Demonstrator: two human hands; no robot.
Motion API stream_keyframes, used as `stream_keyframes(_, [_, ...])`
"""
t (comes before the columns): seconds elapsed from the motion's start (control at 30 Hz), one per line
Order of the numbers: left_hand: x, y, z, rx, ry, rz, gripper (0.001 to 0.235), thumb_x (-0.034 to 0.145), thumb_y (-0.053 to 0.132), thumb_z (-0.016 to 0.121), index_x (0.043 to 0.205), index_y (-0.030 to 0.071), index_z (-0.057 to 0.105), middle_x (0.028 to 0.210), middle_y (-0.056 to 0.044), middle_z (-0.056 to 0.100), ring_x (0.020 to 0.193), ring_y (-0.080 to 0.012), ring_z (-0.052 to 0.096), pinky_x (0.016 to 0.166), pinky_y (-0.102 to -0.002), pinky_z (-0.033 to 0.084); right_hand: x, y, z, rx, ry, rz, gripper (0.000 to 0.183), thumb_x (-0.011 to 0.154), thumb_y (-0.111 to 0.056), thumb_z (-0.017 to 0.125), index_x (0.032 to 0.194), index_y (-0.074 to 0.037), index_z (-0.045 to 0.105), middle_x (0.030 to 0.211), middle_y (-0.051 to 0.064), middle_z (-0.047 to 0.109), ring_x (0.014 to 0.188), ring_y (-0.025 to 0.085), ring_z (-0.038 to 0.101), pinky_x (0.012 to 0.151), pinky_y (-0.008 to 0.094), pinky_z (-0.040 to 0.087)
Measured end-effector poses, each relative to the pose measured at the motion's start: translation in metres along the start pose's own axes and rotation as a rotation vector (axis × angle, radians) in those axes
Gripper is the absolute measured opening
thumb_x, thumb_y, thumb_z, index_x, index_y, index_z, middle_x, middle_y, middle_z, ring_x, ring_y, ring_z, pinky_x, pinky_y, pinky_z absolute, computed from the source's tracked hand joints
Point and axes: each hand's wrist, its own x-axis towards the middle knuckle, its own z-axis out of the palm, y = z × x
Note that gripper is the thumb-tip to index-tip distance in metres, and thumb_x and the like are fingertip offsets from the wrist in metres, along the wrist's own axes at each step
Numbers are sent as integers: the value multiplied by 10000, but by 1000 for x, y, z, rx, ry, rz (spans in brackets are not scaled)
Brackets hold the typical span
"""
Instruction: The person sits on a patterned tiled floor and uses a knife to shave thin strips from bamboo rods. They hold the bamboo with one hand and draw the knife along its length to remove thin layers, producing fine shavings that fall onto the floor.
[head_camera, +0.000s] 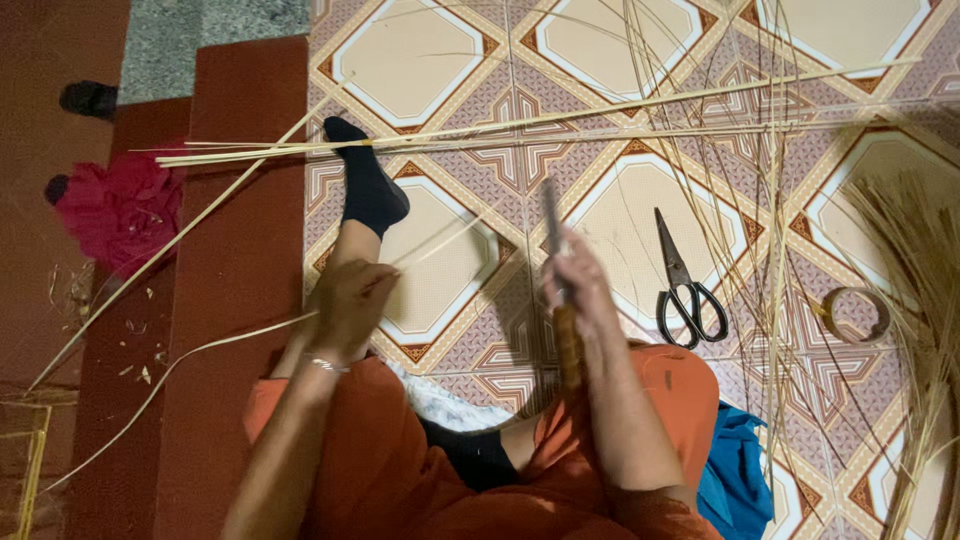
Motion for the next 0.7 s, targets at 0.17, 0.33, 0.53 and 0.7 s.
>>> stream_keyframes(0.17, [2,32,26,88,-155,26,64,941,86,692,937,87,756,736,-47,647,694,-212,594,693,-379,470,-20,22,26,-35,-231,208,569,939,-154,660,1469,-82,469,667,54,686,435,108,570,362,227,452])
stream_keyframes(0.33, [-19,57,17,153,170,329,169,892,113,683,1039,53,739,936,-100,652,865,-299,608,788,-410,478,-26,32,8,52,-151,175,390,1045,-125,624,1362,78,521,669,60,640,452,109,521,370,232,402])
stream_keyframes(0.53, [-74,48,18,-198,32,-131,134,983,189,696,1021,68,742,1106,-47,704,887,-191,706,766,-337,586,-42,35,-18,447,-156,103,449,984,-71,585,1424,-15,516,731,51,634,422,69,457,364,203,377])
stream_keyframes(0.7, [-80,20,-15,-1046,225,-254,323,1117,361,596,1118,40,559,1216,-161,668,1210,-230,715,1010,-398,564,-56,39,-27,549,-276,90,487,992,-41,564,1471,-20,477,773,63,605,465,73,449,394,205,381])
